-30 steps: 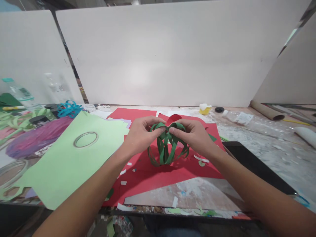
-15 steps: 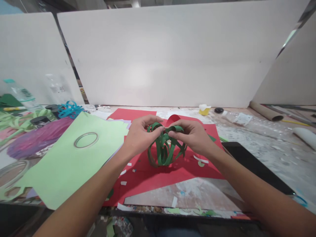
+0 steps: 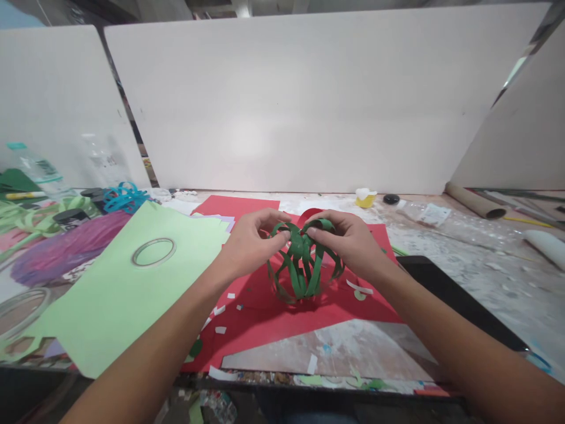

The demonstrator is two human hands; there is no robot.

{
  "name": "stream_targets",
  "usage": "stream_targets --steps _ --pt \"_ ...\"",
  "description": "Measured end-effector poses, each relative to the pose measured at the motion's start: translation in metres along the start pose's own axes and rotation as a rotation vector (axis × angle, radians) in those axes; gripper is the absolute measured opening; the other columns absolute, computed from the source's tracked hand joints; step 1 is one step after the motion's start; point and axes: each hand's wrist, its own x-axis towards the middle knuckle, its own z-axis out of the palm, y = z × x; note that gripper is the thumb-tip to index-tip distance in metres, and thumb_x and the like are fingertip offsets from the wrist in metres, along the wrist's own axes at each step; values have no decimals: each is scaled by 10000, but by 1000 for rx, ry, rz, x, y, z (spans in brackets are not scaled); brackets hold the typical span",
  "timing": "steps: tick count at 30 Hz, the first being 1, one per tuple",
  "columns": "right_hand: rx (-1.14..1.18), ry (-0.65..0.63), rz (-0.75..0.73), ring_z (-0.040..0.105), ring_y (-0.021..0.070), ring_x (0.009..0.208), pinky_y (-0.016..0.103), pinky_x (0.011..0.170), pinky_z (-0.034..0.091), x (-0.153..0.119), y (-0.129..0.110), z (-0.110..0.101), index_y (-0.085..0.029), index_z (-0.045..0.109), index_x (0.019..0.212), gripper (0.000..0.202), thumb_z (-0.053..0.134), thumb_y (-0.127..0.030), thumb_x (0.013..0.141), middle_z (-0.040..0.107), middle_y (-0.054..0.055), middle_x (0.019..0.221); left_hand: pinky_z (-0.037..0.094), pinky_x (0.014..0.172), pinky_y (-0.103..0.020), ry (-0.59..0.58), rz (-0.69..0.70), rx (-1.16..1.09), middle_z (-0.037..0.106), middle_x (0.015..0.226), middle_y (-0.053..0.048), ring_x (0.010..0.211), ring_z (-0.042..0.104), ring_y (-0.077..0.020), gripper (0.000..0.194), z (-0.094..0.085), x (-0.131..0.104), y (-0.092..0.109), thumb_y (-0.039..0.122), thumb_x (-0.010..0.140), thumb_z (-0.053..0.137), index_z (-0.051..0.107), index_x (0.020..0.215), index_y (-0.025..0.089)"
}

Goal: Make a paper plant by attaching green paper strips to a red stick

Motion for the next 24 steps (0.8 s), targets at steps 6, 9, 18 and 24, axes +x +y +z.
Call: stream_targets --steps 6,9,18,24 --pt "-31 60 -16 570 129 649 275 597 463 0 1 2 -198 654 850 131 705 -306 796 621 -6 724 485 709 -324 -125 -49 -50 662 780 -17 742 610 -165 138 -2 0 -3 318 795 638 659 808 181" --pt "-80 86 -29 553 129 630 278 577 446 -1 0 3 -190 635 820 115 692 -287 799 619 -1 716 456 678 -310 -149 -39 6 638 746 2 687 569 -144 129 -2 0 -3 322 796 644 664 800 194" --pt "-187 76 -287 600 165 716 321 641 488 -2 6 3 -219 662 856 59 632 -188 814 665 20 797 467 673 -295 -9 19 54 670 768 0 721 595 -153 113 2 -2 3 301 815 607 658 805 200" --pt "-353 131 -616 645 209 850 357 705 519 -7 4 6 -246 687 838 281 538 -37 723 685 54 924 481 713 -297 98 111 104 680 743 12 727 622 -156 78 5 -6 6 178 764 591 655 805 197"
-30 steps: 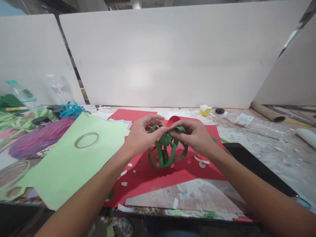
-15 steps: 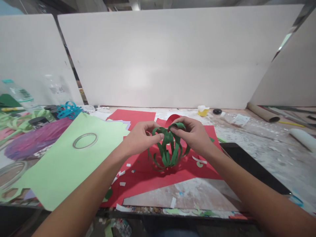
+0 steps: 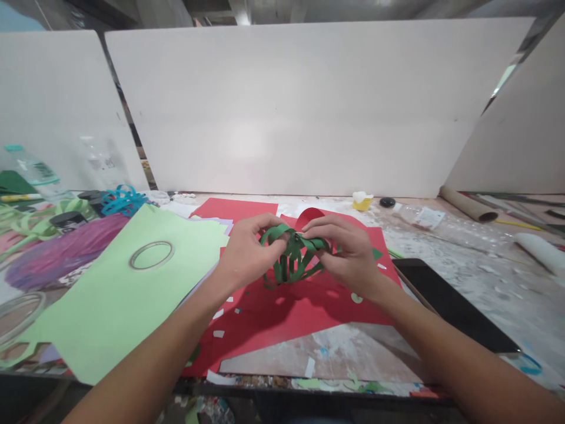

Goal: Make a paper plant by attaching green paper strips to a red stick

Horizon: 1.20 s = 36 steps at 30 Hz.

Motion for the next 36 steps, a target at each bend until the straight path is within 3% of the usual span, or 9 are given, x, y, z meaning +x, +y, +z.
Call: stream_targets --steps 5,9,11,19,28,36 --pt "40 -26 193 625 187 745 336 664 508 -1 -2 4 -238 676 860 220 581 -84 735 686 26 821 477 683 -287 -13 3 73 679 743 10 718 614 -154 133 2 -1 0 145 742 556 661 803 201" --pt "164 -49 394 597 164 698 314 638 485 1 -1 5 -213 683 858 60 646 -214 810 667 14 763 478 652 -271 -44 -36 42 684 743 7 706 621 -149 144 3 -1 -1 175 769 543 672 828 201" --pt "221 -75 443 590 161 701 312 640 480 2 0 4 -206 692 860 84 664 -277 825 666 17 760 477 641 -267 -42 -42 36 686 741 7 702 624 -151 136 3 0 -1 208 788 546 677 827 202" --pt "270 -133 530 588 156 708 307 640 481 4 0 3 -197 695 831 86 682 -276 802 661 21 777 457 615 -258 -34 -56 83 674 704 8 686 610 -150 135 3 1 -4 212 773 551 684 786 195" --pt "193 -129 520 540 133 611 284 559 437 4 -1 3 -203 664 809 46 664 -238 780 606 -9 684 477 630 -274 -77 -16 60 707 778 2 731 629 -165 167 3 -1 -3 174 752 551 708 784 217" --pt "161 -128 512 522 122 577 271 539 416 3 -3 3 -194 668 793 29 648 -209 779 591 -17 648 441 597 -272 -92 -22 85 687 720 7 661 584 -152 139 3 0 -1 272 798 601 732 787 228"
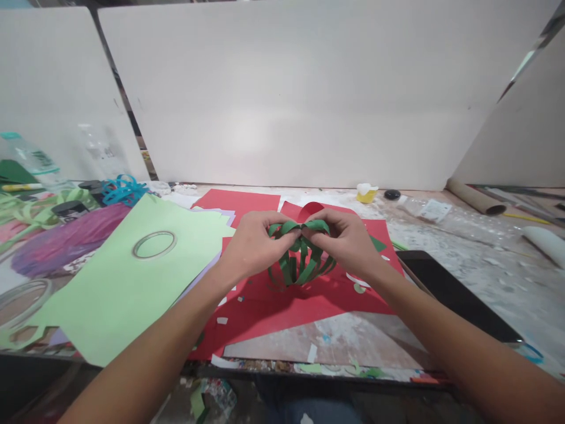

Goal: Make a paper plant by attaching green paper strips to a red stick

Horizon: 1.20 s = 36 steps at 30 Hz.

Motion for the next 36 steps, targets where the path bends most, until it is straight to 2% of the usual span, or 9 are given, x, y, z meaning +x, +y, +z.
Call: stream_targets --steps 13,20,25,28,31,36 --pt "-25 -33 -46 594 168 688 310 619 472 0 1 -1 -204 709 792 52 661 -211 772 667 18 732 402 584 -278 -48 17 110 675 701 -7 661 570 -158 174 -6 1 -3 268 802 585 737 728 223" --pt "37 -151 21 580 171 776 324 691 468 0 -5 -3 -226 630 1016 208 640 -263 811 643 23 896 429 591 -269 49 12 47 657 684 9 638 561 -141 136 -1 0 0 229 769 574 707 754 207" --pt "30 -145 125 532 153 702 293 607 422 0 -4 0 -223 586 888 93 622 -265 814 576 -7 782 434 559 -262 93 -18 7 607 641 16 602 534 -132 112 2 0 0 210 749 576 686 763 203" --pt "92 -202 143 523 156 694 296 607 408 -1 -4 0 -209 608 824 36 588 -238 818 565 1 758 424 535 -251 92 -19 -19 564 610 23 575 503 -120 100 3 0 -1 216 758 572 671 748 199" --pt "179 -265 142 525 159 711 299 644 412 0 -5 -1 -203 625 820 62 564 -216 821 566 6 760 409 516 -242 86 -30 -27 542 603 24 561 480 -112 105 5 0 -2 231 766 571 666 738 195" --pt "241 -263 136 527 145 726 280 668 408 2 -5 -1 -204 654 875 111 580 -190 794 575 -8 780 409 512 -236 100 -25 -42 545 597 26 560 482 -110 103 6 1 -3 229 761 583 676 747 188"
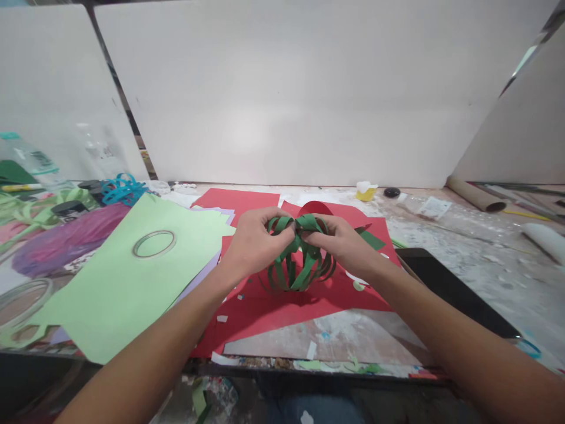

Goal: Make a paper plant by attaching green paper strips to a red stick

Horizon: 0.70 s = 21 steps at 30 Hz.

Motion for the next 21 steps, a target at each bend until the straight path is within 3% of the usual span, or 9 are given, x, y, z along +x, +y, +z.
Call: stream_targets --steps 9,21 --pt "-114 62 28 450 125 637 275 575 334 -1 0 2 -190 599 759 29 601 -211 779 484 -22 695 435 539 -235 -10 23 -15 574 606 37 579 515 -107 80 4 -3 -1 202 751 599 676 770 198" --pt "33 30 23 501 141 711 290 670 386 2 6 -3 -203 587 732 59 630 -190 770 525 -18 730 472 574 -258 -47 111 -48 654 702 11 632 571 -125 84 4 -4 -1 202 786 596 675 814 195"
